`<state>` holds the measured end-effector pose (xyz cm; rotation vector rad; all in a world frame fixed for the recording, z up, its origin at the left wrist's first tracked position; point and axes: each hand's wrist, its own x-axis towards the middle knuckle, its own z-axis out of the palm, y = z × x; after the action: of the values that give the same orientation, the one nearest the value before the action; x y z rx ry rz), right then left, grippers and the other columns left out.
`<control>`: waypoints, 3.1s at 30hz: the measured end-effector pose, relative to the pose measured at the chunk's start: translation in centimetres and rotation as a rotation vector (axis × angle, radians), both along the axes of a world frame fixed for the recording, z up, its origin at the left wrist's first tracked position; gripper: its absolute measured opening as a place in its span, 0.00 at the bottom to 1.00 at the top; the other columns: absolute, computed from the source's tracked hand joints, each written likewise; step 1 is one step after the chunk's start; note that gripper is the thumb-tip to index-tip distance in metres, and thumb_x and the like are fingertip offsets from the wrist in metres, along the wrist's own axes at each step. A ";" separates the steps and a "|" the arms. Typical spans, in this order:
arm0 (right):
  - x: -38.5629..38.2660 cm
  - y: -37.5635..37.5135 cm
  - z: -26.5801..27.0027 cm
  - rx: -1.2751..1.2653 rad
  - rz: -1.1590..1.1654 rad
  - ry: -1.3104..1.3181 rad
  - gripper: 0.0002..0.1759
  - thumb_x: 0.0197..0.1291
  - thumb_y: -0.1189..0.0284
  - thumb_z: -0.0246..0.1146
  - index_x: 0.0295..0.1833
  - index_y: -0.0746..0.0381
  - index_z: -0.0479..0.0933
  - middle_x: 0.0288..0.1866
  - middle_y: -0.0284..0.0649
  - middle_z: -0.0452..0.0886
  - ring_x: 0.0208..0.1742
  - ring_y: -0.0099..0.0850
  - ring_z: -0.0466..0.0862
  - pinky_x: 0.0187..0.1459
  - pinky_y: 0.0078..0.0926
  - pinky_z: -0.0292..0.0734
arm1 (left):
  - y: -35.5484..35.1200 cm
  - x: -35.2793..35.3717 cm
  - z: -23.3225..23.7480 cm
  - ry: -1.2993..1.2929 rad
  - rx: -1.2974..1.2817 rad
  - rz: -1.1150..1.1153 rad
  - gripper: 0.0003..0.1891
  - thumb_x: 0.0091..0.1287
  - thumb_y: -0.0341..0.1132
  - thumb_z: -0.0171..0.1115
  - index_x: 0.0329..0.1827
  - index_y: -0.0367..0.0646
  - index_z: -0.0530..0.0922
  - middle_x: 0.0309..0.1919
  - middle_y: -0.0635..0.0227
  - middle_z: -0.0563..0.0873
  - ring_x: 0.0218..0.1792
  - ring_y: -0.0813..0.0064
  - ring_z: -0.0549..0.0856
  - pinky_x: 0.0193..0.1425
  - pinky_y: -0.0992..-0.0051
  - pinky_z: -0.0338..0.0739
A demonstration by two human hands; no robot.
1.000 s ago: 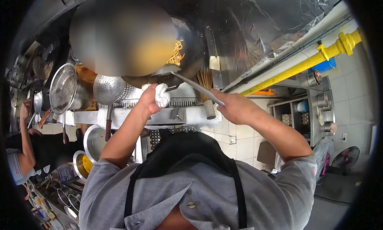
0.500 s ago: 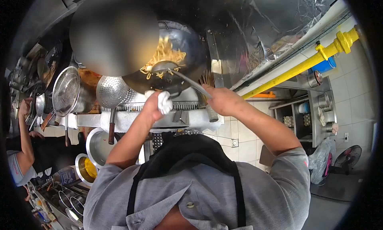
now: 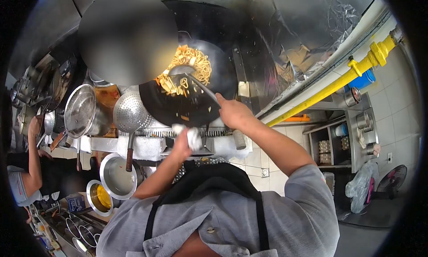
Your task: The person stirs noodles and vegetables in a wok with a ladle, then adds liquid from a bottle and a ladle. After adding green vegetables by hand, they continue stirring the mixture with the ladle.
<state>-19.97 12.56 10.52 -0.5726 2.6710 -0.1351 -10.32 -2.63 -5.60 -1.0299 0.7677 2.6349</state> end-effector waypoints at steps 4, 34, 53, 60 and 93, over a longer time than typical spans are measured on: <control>1.3 2.9 1.2 -0.089 0.058 0.046 0.33 0.63 0.68 0.52 0.73 0.59 0.53 0.47 0.56 0.80 0.49 0.51 0.80 0.53 0.45 0.73 | 0.9 2.6 3.1 -0.047 0.059 -0.051 0.13 0.71 0.40 0.42 0.33 0.49 0.76 0.22 0.70 0.79 0.20 0.71 0.76 0.22 0.67 0.73; 0.7 2.0 1.3 0.041 0.059 -0.050 0.31 0.62 0.70 0.50 0.72 0.59 0.55 0.52 0.54 0.78 0.52 0.50 0.79 0.55 0.44 0.72 | -0.7 -1.8 -0.2 0.043 0.125 -0.002 0.16 0.71 0.43 0.42 0.32 0.46 0.76 0.23 0.70 0.80 0.20 0.71 0.76 0.23 0.68 0.74; -0.4 2.1 -0.2 0.041 0.067 0.005 0.33 0.61 0.68 0.53 0.72 0.58 0.53 0.44 0.55 0.81 0.46 0.51 0.80 0.49 0.47 0.75 | -1.9 -1.4 -3.5 0.180 0.108 -0.071 0.12 0.68 0.36 0.43 0.31 0.46 0.76 0.23 0.69 0.80 0.24 0.70 0.79 0.27 0.71 0.77; 3.0 6.6 2.3 -0.036 0.168 0.031 0.34 0.61 0.67 0.54 0.72 0.55 0.53 0.40 0.58 0.80 0.41 0.55 0.81 0.46 0.50 0.75 | -2.3 -1.2 2.9 0.026 0.235 -0.041 0.14 0.69 0.38 0.42 0.27 0.47 0.72 0.18 0.70 0.75 0.19 0.72 0.74 0.22 0.69 0.71; 5.9 3.6 0.1 0.137 -0.006 -0.055 0.37 0.61 0.66 0.54 0.74 0.50 0.49 0.39 0.59 0.80 0.41 0.55 0.81 0.47 0.52 0.74 | -5.7 -6.9 -0.7 0.032 0.139 -0.141 0.11 0.69 0.36 0.45 0.32 0.43 0.74 0.24 0.66 0.80 0.21 0.67 0.80 0.22 0.66 0.76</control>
<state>-14.03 16.13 10.58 -0.5102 2.6038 0.0298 -17.20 -8.32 -6.28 -0.8657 0.6288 2.5490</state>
